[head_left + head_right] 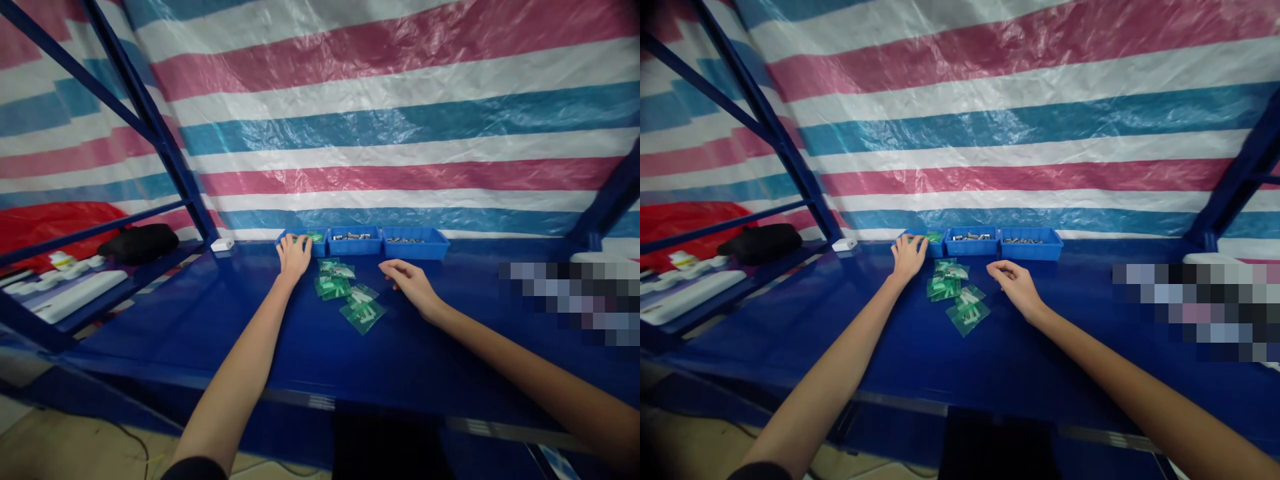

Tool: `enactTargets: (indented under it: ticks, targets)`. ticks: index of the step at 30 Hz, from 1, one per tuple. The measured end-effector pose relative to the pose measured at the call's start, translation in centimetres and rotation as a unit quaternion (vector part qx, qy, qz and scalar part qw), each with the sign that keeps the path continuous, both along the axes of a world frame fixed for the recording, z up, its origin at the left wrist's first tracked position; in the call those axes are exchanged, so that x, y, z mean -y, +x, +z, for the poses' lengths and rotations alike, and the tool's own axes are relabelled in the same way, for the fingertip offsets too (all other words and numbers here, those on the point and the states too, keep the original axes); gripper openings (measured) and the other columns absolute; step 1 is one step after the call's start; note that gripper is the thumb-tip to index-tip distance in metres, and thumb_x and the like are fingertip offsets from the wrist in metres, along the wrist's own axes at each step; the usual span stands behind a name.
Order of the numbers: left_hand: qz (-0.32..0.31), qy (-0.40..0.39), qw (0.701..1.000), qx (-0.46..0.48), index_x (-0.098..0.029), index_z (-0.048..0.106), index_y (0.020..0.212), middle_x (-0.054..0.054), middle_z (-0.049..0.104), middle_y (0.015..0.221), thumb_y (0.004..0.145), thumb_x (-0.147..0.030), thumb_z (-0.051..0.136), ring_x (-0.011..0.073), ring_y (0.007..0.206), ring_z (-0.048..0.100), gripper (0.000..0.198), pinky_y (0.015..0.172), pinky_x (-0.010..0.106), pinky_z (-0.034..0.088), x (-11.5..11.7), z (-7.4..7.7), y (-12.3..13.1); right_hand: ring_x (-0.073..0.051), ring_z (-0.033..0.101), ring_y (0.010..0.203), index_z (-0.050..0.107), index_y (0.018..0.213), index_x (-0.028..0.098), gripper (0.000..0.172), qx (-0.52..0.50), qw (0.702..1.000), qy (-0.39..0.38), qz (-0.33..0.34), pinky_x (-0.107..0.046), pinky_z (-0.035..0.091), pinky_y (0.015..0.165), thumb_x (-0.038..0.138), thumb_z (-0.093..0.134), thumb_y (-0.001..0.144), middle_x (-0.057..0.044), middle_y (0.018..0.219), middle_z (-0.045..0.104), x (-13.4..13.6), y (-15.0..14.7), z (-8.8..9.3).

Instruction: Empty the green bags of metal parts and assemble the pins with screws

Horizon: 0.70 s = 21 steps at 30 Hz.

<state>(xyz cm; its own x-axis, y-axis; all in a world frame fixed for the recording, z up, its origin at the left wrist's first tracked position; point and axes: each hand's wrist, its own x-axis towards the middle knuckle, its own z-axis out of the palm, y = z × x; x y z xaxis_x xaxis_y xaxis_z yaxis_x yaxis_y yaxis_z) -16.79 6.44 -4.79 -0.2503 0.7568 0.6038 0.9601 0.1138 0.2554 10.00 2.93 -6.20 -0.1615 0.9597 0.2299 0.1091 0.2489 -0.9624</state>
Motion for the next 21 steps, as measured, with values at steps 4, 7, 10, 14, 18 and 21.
enactTargets:
  ticks: [4, 7, 10, 14, 18, 21]
  targets:
    - [-0.01, -0.028, 1.0, -0.007, -0.024, 0.058, 0.11, 0.013, 0.047, 0.119, 0.089, -0.046, 0.03, 0.0277, 0.113, 0.04, 0.041, 0.095, 0.046, 0.029, -0.1, -0.5, -0.1, -0.015, 0.053, 0.067, 0.066, 0.083, 0.018, 0.032, 0.024, 0.999, 0.024, 0.002, -0.025, 0.04, 0.054, 0.047, 0.06, 0.07, -0.003, 0.076, 0.062, -0.2, -0.1, -0.4]
    - [-0.02, -0.044, 0.998, -0.028, -0.024, 0.055, 0.116, 0.015, 0.041, 0.128, 0.089, -0.048, 0.029, 0.0307, 0.121, 0.034, 0.044, 0.097, 0.049, 0.026, 0.4, -0.1, 0.0, -0.016, 0.055, 0.069, 0.066, 0.083, 0.018, 0.029, 0.059, 0.997, 0.051, 0.008, -0.027, 0.043, 0.059, 0.044, 0.06, 0.071, -0.004, 0.078, 0.063, -0.1, -0.2, -0.5]
    - [-0.045, -0.02, 0.997, -0.063, -0.022, 0.043, 0.129, 0.016, 0.034, 0.135, 0.088, -0.048, 0.031, 0.032, 0.124, 0.03, 0.049, 0.098, 0.05, 0.025, 1.4, 1.2, 0.7, -0.017, 0.058, 0.076, 0.064, 0.089, 0.02, 0.029, 0.116, 0.986, 0.116, 0.039, -0.03, 0.046, 0.067, 0.043, 0.06, 0.073, -0.005, 0.087, 0.063, 0.6, -0.2, -0.2]
    - [-0.117, -0.003, 0.99, -0.075, -0.022, 0.048, 0.121, 0.011, 0.046, 0.125, 0.089, -0.046, 0.028, 0.0268, 0.117, 0.04, 0.045, 0.099, 0.044, 0.027, 3.2, 3.5, 2.6, -0.023, 0.05, 0.109, 0.057, 0.113, 0.027, 0.048, 0.209, 0.938, 0.23, 0.156, -0.039, 0.04, 0.091, 0.046, 0.063, 0.07, -0.007, 0.118, 0.053, 2.0, -0.2, 0.7]
    - [-0.163, -0.173, 0.971, -0.038, -0.026, 0.055, 0.114, 0.008, 0.05, 0.124, 0.086, -0.056, 0.026, 0.0284, 0.115, 0.045, 0.05, 0.098, 0.049, 0.028, 4.4, 3.7, 4.2, -0.031, 0.031, 0.128, 0.044, 0.129, 0.033, 0.078, 0.315, 0.884, 0.246, 0.241, -0.052, 0.023, 0.102, 0.056, 0.069, 0.059, -0.007, 0.139, 0.036, 3.0, -0.3, 0.9]
    - [-0.11, -0.338, 0.935, -0.018, -0.023, 0.036, 0.134, 0.013, 0.028, 0.144, 0.082, -0.062, 0.029, 0.0367, 0.129, 0.028, 0.066, 0.101, 0.052, 0.024, 4.7, 2.5, 5.2, -0.032, 0.029, 0.128, 0.042, 0.131, 0.034, 0.08, 0.353, 0.864, 0.236, 0.269, -0.052, 0.021, 0.102, 0.06, 0.067, 0.059, -0.007, 0.14, 0.036, 3.0, -0.4, 0.6]
